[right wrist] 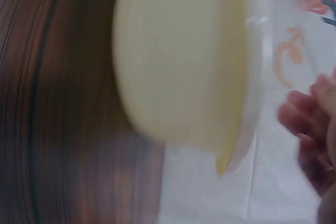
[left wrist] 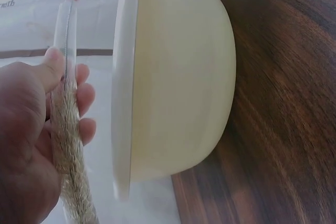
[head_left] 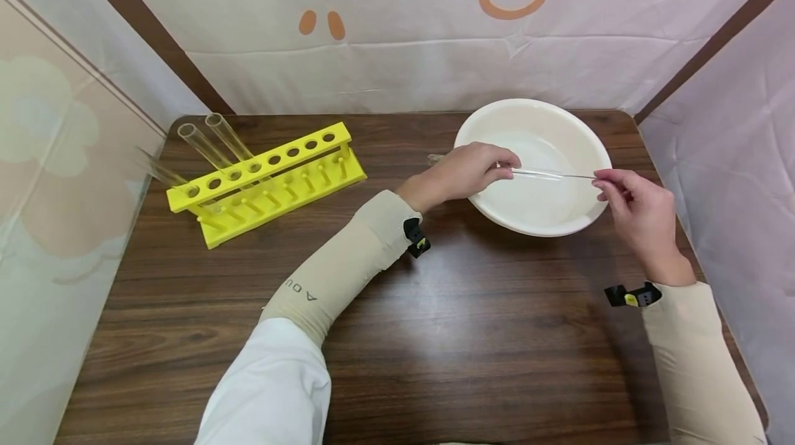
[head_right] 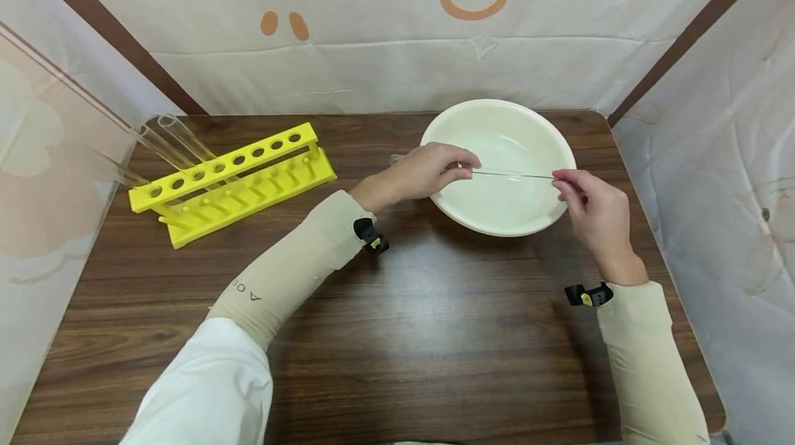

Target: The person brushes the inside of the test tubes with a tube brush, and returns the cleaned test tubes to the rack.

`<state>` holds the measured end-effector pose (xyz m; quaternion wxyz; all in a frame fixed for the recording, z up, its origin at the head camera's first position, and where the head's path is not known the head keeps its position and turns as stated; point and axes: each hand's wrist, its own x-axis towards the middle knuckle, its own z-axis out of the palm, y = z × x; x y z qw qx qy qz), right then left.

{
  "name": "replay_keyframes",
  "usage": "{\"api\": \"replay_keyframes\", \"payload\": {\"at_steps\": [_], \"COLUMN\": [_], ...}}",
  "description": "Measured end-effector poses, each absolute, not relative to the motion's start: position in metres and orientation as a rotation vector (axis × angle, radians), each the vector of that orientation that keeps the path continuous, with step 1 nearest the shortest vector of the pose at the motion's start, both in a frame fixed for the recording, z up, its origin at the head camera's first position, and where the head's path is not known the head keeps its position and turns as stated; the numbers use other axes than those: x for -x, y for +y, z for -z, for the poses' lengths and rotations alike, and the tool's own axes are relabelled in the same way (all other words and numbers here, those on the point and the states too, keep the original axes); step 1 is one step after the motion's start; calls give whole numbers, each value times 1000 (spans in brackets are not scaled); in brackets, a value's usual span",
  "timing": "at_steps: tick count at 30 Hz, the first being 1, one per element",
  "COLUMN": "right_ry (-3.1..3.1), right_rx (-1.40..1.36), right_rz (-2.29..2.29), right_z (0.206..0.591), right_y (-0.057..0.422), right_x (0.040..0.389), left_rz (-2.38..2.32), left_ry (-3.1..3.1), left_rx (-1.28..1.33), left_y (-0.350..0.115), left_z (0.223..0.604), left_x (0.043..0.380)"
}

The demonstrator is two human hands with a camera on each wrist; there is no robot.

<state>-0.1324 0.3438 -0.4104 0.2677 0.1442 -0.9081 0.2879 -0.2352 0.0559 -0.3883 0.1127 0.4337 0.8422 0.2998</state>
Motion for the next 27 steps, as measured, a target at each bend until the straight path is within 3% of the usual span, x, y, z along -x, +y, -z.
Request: {"api": "replay_keyframes", "payload": {"at_steps": [5, 14, 19, 27], "right_ry": [-2316, -2342, -2555, -3035], "right_rx": [-550, -658, -595, -358], "right_rz": [-378, -263, -371, -936], "right_z": [415, 407, 393, 370], "right_y": [350, 349, 345, 344], "right_x": [133, 131, 128, 126], "left_rz": [-916, -864, -785, -804], "left_ry": [2407, 2443, 2503, 2527], "left_rx": [-1287, -1288, -1287, -1286], "left_y": [57, 57, 55, 47], "left_z": [387, 387, 386, 388], "left_x": [233, 235, 236, 240]}}
